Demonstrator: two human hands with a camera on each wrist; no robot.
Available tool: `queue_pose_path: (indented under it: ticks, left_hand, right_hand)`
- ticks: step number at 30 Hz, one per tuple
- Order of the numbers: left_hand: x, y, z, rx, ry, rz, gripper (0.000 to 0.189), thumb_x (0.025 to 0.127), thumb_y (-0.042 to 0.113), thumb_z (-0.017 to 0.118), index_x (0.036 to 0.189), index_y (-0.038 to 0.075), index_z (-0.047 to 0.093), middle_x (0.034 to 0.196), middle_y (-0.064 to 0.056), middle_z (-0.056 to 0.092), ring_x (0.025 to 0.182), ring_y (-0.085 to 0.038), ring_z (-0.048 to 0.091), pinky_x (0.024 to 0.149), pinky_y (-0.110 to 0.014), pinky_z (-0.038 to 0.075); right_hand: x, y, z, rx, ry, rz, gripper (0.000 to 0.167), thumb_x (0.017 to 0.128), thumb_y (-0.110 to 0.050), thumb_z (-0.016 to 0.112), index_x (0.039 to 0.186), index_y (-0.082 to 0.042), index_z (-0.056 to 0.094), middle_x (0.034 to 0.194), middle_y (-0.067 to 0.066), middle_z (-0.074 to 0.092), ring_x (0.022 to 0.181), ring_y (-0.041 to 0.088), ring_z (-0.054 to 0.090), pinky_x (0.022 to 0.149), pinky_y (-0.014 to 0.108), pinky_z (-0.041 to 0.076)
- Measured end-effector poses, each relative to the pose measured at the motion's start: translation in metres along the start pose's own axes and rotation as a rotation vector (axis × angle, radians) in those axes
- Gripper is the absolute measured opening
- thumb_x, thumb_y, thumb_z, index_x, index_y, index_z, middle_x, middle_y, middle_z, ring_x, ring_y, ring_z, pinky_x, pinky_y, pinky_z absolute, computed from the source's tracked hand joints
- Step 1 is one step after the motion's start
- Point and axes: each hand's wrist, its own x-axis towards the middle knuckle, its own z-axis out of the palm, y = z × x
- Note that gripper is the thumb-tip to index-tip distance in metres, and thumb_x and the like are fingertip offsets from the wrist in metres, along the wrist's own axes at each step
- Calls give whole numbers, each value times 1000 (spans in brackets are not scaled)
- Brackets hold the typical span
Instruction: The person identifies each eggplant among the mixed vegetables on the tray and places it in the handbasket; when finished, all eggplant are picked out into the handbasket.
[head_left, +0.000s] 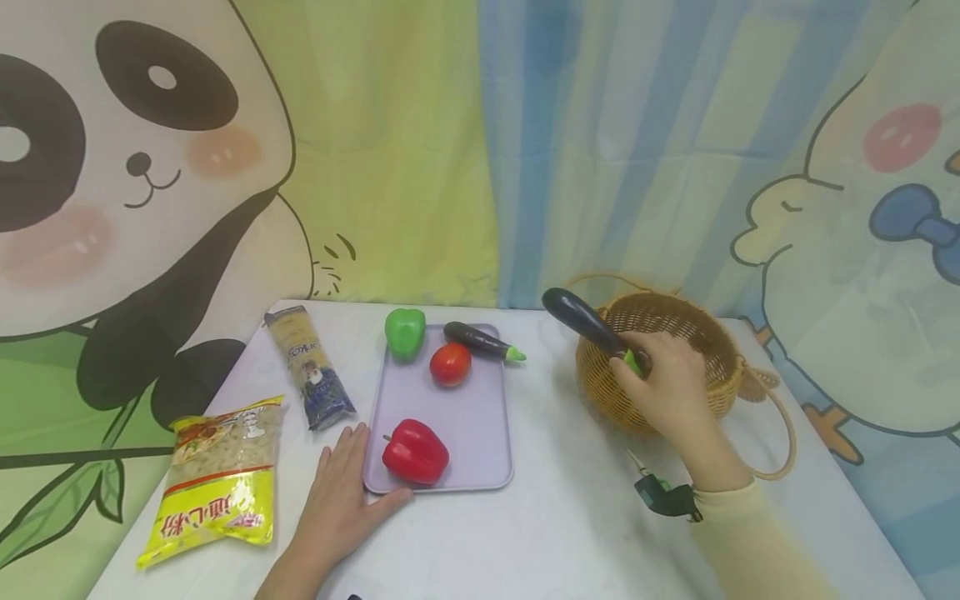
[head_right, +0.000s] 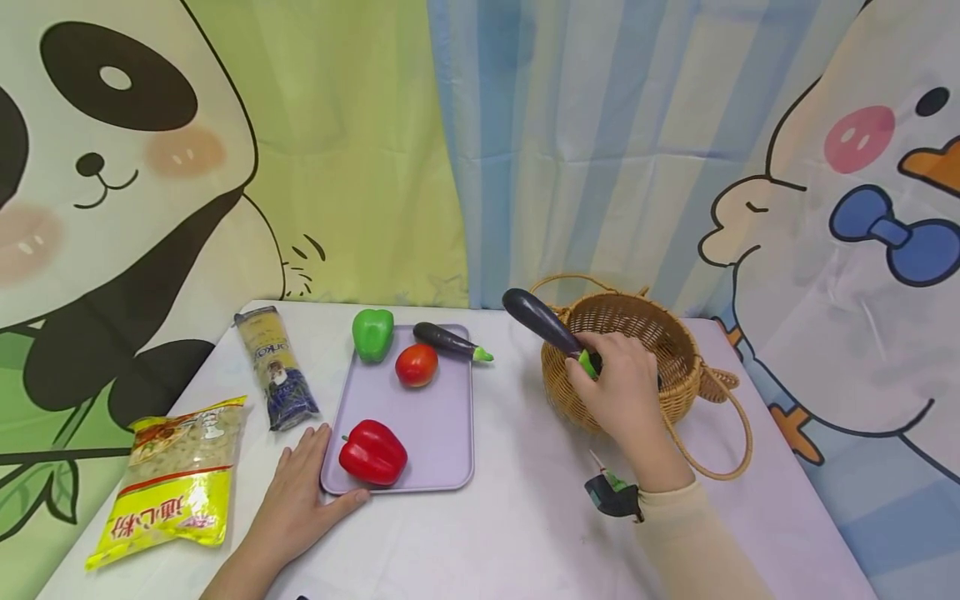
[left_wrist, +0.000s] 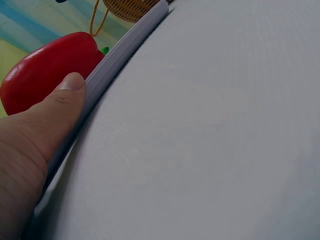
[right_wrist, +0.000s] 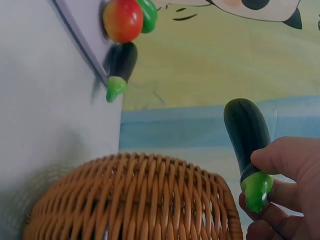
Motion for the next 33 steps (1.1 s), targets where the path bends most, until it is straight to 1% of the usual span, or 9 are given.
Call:
queue_pose_path:
  ticks: [3, 8, 12, 17, 21, 25, 28, 29, 33]
  left_hand:
    - [0, 0, 0, -2, 0, -2, 128, 76, 82, 71, 166, 5, 23, 172, -20, 27, 163, -42, 14, 131, -65, 14]
    - [0, -1, 1, -7, -2, -4, 128, 76, 81, 72, 166, 6, 22, 172, -20, 27, 163, -42, 14, 131, -65, 14]
    - [0, -1, 1, -6, -4, -5, 128, 76, 82, 71, 166, 6, 22, 172, -19, 27, 163, -42, 13, 131, -65, 13]
    - [0, -1, 1, -7, -2, -4, 128, 76, 83, 70, 167, 6, 22, 173, -19, 27, 163, -41, 13, 131, -65, 14]
    - [0, -1, 1, -10, -3, -4, 128, 76, 83, 70, 167, 7, 22, 173, -19, 27, 163, -41, 13, 131, -65, 14]
    - [-1, -1, 1, -13, -8, -6, 128, 76, 83, 70, 167, 7, 21, 173, -18, 26, 163, -41, 12, 131, -65, 13]
    - [-1, -1, 1, -10, -10, -6, 128, 76, 82, 71, 167, 7, 21, 173, -18, 25, 163, -41, 12, 131, -65, 13]
    - [-1, -1, 1, -10, -10, -7, 127, 76, 81, 71, 167, 7, 21, 173, -18, 25, 163, -41, 12, 131, -65, 13]
    - [0, -1, 0, -9, -12, -10, 127, 76, 81, 71, 167, 7, 21, 173, -18, 25, 163, -41, 12, 131, -65, 13]
  right_hand:
    - [1, 6, -5, 0, 10, 20, 35, 93, -16, 75, 125, -4, 72, 110, 20, 73, 105, 40, 59, 86, 60, 38]
    - [1, 14, -14, -30, 39, 39, 37, 93, -17, 74, 126, -3, 71, 108, 23, 73, 105, 45, 59, 86, 62, 39]
    - [2, 24, -21, -56, 36, 76, 39, 94, -21, 73, 129, -2, 69, 122, 29, 70, 112, 51, 58, 93, 71, 37]
    - [4, 34, -28, -97, 10, 125, 42, 96, -23, 71, 132, -2, 67, 129, 30, 67, 119, 52, 58, 98, 72, 40]
    - [4, 40, -31, -131, -15, 162, 44, 98, -26, 69, 134, -1, 66, 129, 29, 68, 121, 52, 58, 97, 74, 42]
    - [3, 45, -34, -135, -26, 190, 44, 97, -25, 69, 133, -1, 66, 129, 29, 68, 121, 55, 57, 97, 83, 36]
    - [3, 49, -35, -169, -31, 210, 42, 97, -27, 69, 132, -2, 67, 127, 28, 69, 119, 57, 57, 90, 88, 33]
    - [3, 51, -36, -187, -34, 215, 42, 97, -28, 68, 131, -3, 67, 125, 28, 70, 117, 57, 57, 88, 88, 34]
    - [3, 57, -36, -228, -45, 226, 43, 97, -29, 68, 131, -2, 68, 119, 28, 73, 111, 54, 59, 78, 72, 40]
